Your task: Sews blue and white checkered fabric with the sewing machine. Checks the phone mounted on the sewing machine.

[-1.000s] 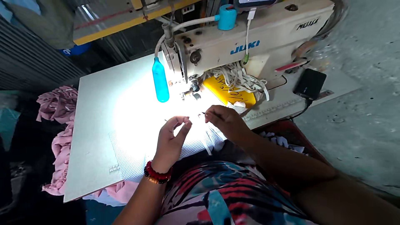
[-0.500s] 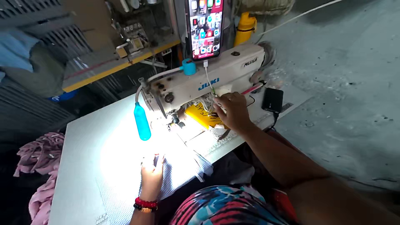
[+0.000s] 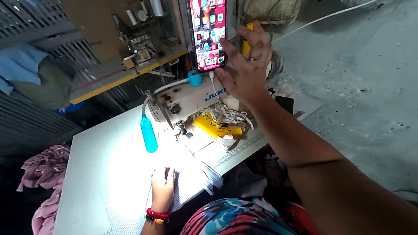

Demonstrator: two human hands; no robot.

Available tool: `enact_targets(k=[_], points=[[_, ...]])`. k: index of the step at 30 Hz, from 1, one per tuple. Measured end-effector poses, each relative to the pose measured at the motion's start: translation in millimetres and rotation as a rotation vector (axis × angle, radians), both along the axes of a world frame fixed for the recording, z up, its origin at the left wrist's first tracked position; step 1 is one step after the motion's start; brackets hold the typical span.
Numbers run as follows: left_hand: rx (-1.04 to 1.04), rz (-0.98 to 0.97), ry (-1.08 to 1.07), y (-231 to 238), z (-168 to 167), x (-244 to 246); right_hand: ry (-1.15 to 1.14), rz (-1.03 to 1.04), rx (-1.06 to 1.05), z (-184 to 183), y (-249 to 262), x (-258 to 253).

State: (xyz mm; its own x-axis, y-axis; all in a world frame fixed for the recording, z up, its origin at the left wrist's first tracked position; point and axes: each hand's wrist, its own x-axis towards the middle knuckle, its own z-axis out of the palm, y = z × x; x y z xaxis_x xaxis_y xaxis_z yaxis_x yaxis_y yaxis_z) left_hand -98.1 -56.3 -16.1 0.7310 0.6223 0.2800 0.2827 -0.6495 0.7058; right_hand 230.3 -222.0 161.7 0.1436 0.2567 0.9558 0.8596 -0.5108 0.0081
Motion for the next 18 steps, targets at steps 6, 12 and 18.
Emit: enact_targets(k=[6, 12, 18], points=[[-0.038, 0.019, -0.062, -4, 5, 3, 0.114, -0.013, -0.060, -19, -4, 6], [0.049, 0.083, 0.029, 2, 23, 15, 0.356, 0.159, -0.053, -56, -20, -59], [0.043, -0.085, 0.398, 33, 34, 64, 0.628, 0.555, -0.311, -125, 9, -125]])
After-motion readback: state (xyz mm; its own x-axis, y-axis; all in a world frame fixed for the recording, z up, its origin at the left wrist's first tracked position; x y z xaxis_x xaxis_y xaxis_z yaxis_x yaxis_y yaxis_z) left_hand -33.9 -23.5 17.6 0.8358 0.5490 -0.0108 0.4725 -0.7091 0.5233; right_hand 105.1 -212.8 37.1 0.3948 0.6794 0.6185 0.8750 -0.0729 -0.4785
